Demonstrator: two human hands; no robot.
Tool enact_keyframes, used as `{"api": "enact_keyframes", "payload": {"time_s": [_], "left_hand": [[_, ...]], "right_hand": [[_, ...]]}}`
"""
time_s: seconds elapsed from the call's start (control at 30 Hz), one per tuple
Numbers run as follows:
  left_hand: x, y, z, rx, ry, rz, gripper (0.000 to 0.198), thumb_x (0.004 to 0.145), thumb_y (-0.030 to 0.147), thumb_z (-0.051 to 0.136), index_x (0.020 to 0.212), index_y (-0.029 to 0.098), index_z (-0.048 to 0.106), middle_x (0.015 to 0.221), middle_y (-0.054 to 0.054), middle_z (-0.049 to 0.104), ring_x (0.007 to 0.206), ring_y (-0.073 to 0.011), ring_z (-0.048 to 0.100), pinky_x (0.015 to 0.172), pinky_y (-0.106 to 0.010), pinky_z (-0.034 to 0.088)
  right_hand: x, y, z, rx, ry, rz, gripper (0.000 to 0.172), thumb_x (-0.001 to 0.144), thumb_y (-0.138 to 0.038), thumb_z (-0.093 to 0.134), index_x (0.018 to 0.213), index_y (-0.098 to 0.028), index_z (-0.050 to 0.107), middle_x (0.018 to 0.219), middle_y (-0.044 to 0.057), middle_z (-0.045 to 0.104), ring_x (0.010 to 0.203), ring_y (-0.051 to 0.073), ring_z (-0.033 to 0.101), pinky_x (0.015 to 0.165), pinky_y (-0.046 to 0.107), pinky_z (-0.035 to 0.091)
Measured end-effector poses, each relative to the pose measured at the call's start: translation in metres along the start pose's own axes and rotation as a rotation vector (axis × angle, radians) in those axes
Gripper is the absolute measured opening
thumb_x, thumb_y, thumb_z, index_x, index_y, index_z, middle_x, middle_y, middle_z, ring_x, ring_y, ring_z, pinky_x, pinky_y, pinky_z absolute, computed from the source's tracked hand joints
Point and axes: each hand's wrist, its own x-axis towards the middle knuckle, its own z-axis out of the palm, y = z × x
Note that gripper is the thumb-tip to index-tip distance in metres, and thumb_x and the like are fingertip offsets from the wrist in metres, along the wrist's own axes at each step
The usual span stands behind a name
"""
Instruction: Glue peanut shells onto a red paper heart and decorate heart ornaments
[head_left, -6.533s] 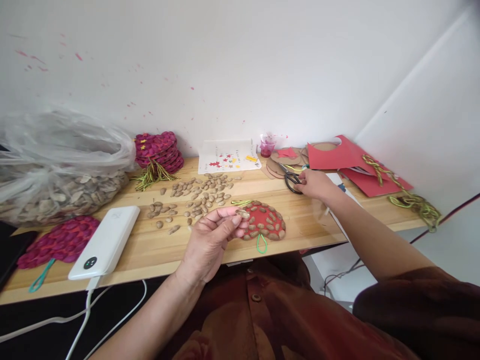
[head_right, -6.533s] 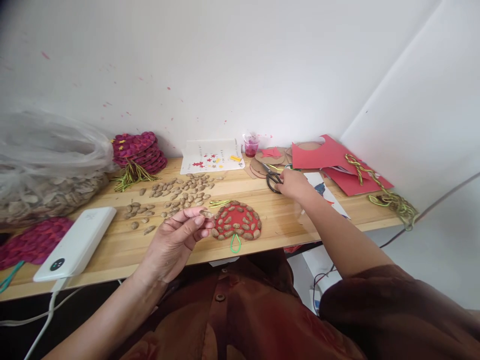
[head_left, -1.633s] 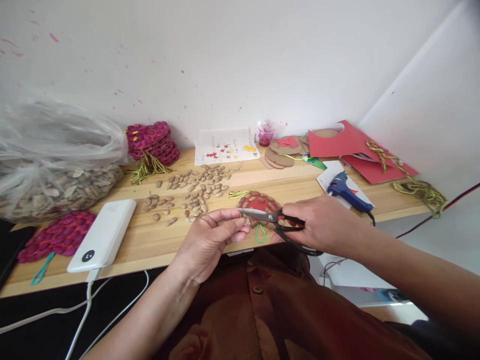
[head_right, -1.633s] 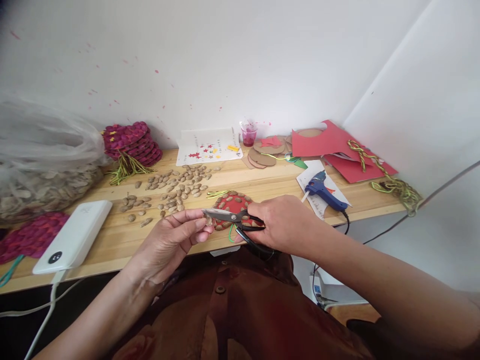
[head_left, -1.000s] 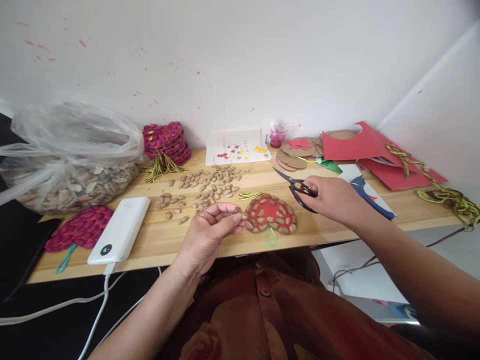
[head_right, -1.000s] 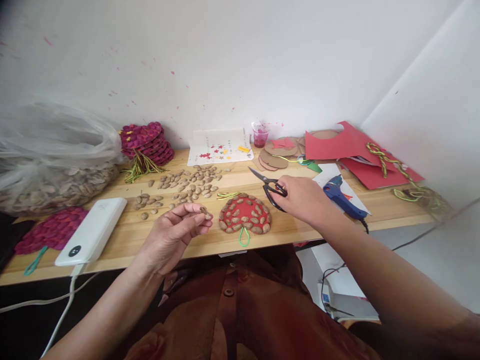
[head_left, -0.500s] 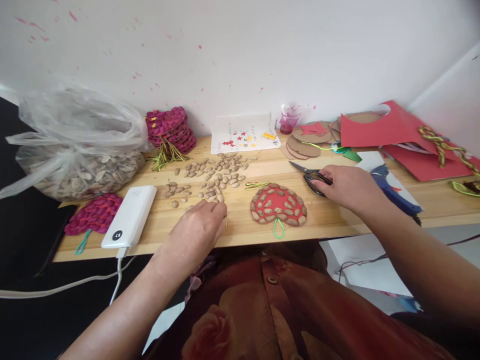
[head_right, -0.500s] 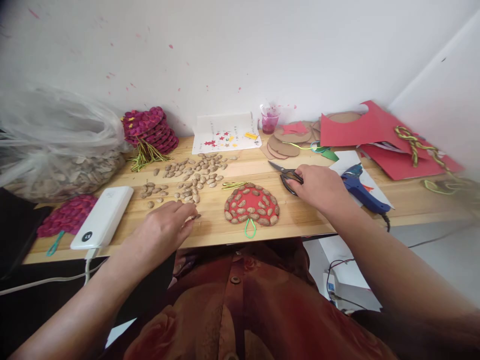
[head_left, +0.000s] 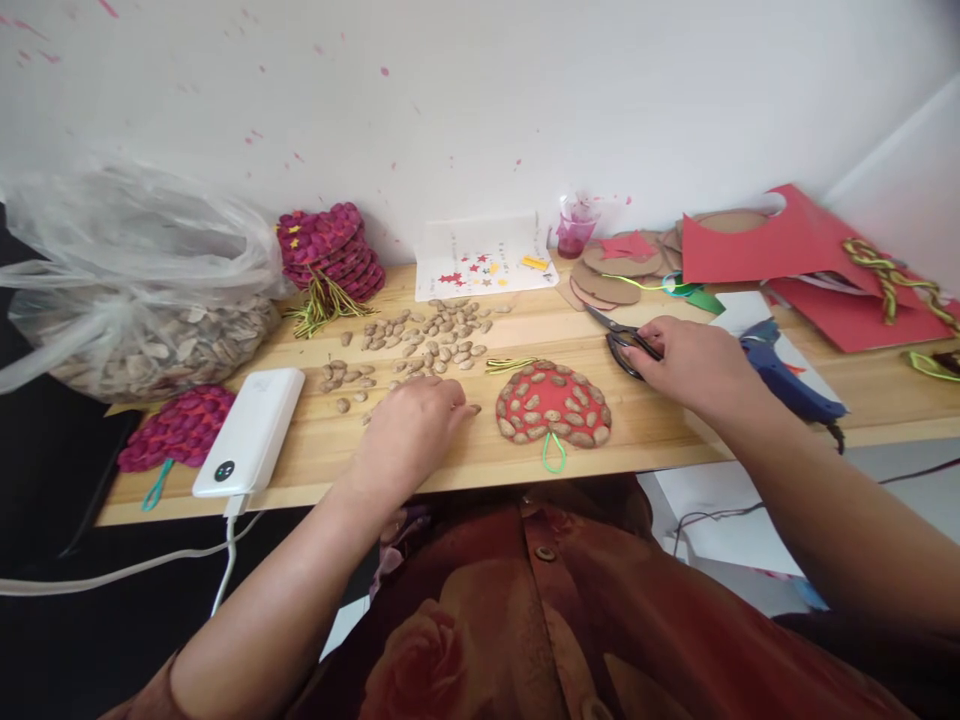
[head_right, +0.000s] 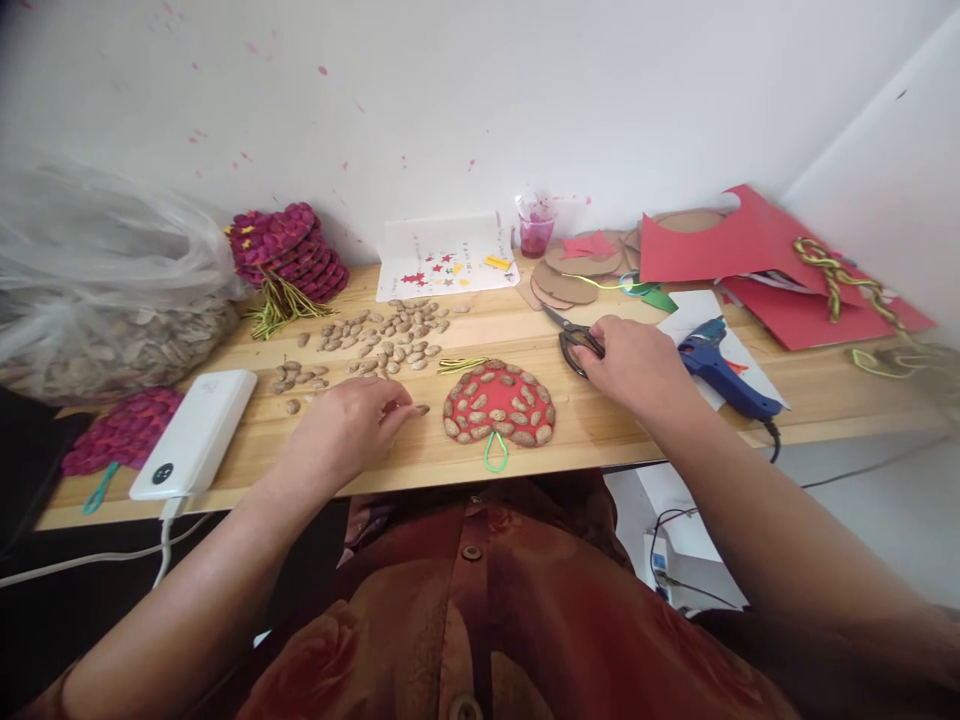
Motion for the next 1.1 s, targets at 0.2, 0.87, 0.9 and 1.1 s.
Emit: {"api": "enact_keyframes", "payload": {"time_s": [0.2, 0.87, 0.9, 1.1], "left_hand": [[-0.005, -0.016, -0.006, -0.155, 0.1, -0.008, 0.015, 0.093, 0.021, 0.058, 0.089, 0.018, 0.073, 0.091, -0.009, 0.076, 0.088, -0.0244, 0.068, 0.082, -0.035, 0.048], [0.001, -0.004, 0.002, -0.179, -0.048, -0.067, 0.033, 0.097, 0.043, 0.054, 0.08, 0.02, 0.07, 0.08, -0.004, 0.073, 0.071, -0.0208, 0.065, 0.068, -0.032, 0.045], [0.002, -0.008, 0.001, -0.22, -0.017, -0.015, 0.029, 0.097, 0.039, 0.054, 0.087, 0.02, 0.072, 0.085, -0.005, 0.073, 0.074, -0.0202, 0.066, 0.071, -0.032, 0.047], [0.009, -0.024, 0.007, -0.238, 0.009, 0.285, 0.029, 0.095, 0.015, 0.05, 0.103, 0.022, 0.078, 0.098, -0.007, 0.071, 0.093, -0.0217, 0.066, 0.085, -0.034, 0.05]], "right_hand": [[-0.002, -0.001, 0.0, 0.072, -0.021, 0.018, 0.041, 0.089, -0.041, 0.058, 0.118, -0.013, 0.064, 0.105, 0.02, 0.077, 0.096, 0.038, 0.07, 0.072, 0.04, 0.043], [-0.012, 0.002, 0.001, 0.188, 0.054, -0.038, 0.037, 0.087, -0.029, 0.061, 0.122, -0.019, 0.063, 0.103, 0.011, 0.078, 0.091, 0.03, 0.072, 0.076, 0.037, 0.049], [-0.012, 0.003, 0.001, 0.192, 0.054, -0.043, 0.037, 0.087, -0.029, 0.061, 0.122, -0.019, 0.063, 0.104, 0.011, 0.078, 0.092, 0.03, 0.073, 0.076, 0.037, 0.049], [-0.008, 0.009, 0.006, 0.202, 0.068, -0.046, 0.04, 0.085, -0.03, 0.062, 0.124, -0.018, 0.064, 0.102, 0.012, 0.078, 0.096, 0.032, 0.073, 0.078, 0.039, 0.051]]}}
